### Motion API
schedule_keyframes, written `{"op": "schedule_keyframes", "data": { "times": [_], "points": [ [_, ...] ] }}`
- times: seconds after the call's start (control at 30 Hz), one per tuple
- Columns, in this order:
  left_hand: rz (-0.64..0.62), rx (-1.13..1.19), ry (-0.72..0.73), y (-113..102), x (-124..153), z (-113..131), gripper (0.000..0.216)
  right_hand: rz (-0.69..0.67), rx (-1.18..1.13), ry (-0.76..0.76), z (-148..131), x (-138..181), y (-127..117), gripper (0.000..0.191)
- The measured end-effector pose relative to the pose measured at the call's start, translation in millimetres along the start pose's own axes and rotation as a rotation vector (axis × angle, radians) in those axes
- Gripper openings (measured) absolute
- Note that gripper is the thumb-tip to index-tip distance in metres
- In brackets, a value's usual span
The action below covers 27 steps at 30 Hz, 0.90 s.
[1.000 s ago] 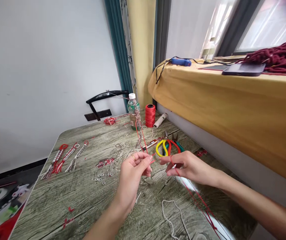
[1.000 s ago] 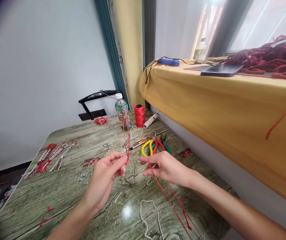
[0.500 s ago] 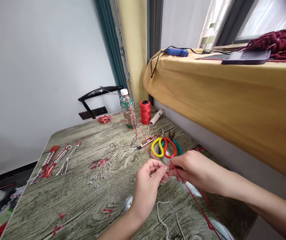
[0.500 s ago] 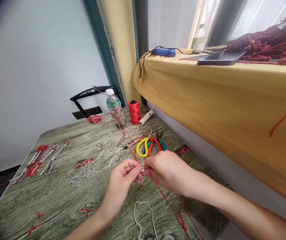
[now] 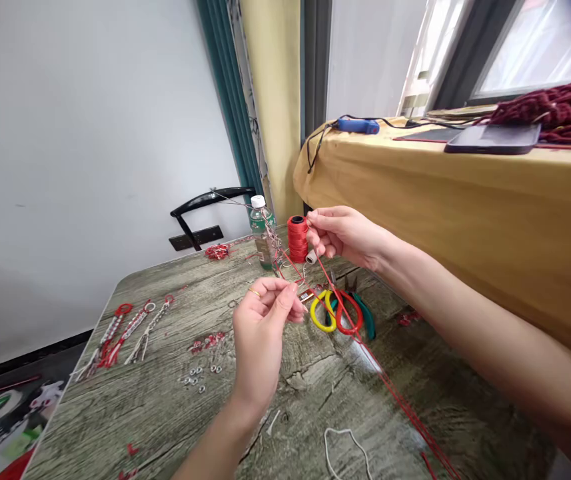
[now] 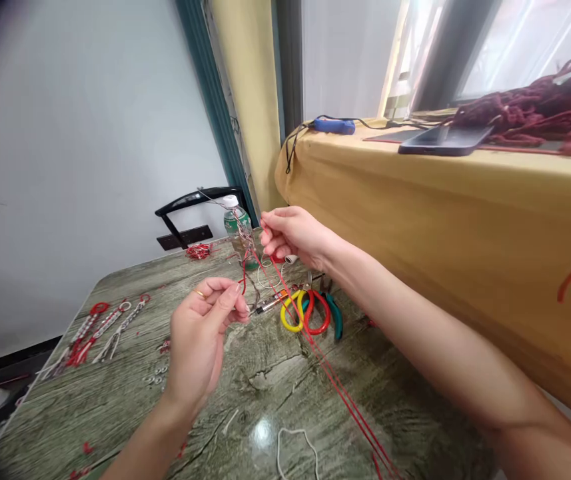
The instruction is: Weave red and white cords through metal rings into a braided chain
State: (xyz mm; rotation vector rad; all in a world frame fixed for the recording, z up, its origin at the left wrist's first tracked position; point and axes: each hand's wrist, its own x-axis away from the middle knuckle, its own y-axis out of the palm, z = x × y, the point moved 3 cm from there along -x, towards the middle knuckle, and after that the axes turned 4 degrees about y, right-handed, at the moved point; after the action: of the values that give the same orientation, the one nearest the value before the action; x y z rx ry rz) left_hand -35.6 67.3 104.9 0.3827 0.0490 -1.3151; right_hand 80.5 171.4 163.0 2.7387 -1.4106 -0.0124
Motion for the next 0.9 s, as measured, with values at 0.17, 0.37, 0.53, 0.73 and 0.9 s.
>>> {"op": "schedule_keyframes", "data": {
  "times": [0.17,0.37,0.53,0.73,0.9],
  "points": [
    [-0.021,-0.071,-0.026,4.8,14.5,-4.9,0.007,-0.080,-0.053,-0.159,-22.8,-26.8,9.8,0.017],
    [-0.037,-0.066,-0.058,14.5,22.1,-19.0,0.007,-0.162,-0.033,-0.268,-37.7,-39.7,23.4,0.016],
    [0.141,0.036,-0.017,12.0,-2.6,-10.7,0.009,-0.225,-0.027,-0.239,-36.8,-59.0,32.8,0.015],
    [0.010,0.177,-0.074,15.4,-16.8,-2.2,0.007,-0.298,0.000,-0.211,-30.3,-73.6,41.4,0.016],
    [-0.025,0.024,-0.163,15.2,4.3,-23.0,0.009,-0.216,0.097,-0.240,-22.9,-60.9,22.6,0.015]
  ]
}}
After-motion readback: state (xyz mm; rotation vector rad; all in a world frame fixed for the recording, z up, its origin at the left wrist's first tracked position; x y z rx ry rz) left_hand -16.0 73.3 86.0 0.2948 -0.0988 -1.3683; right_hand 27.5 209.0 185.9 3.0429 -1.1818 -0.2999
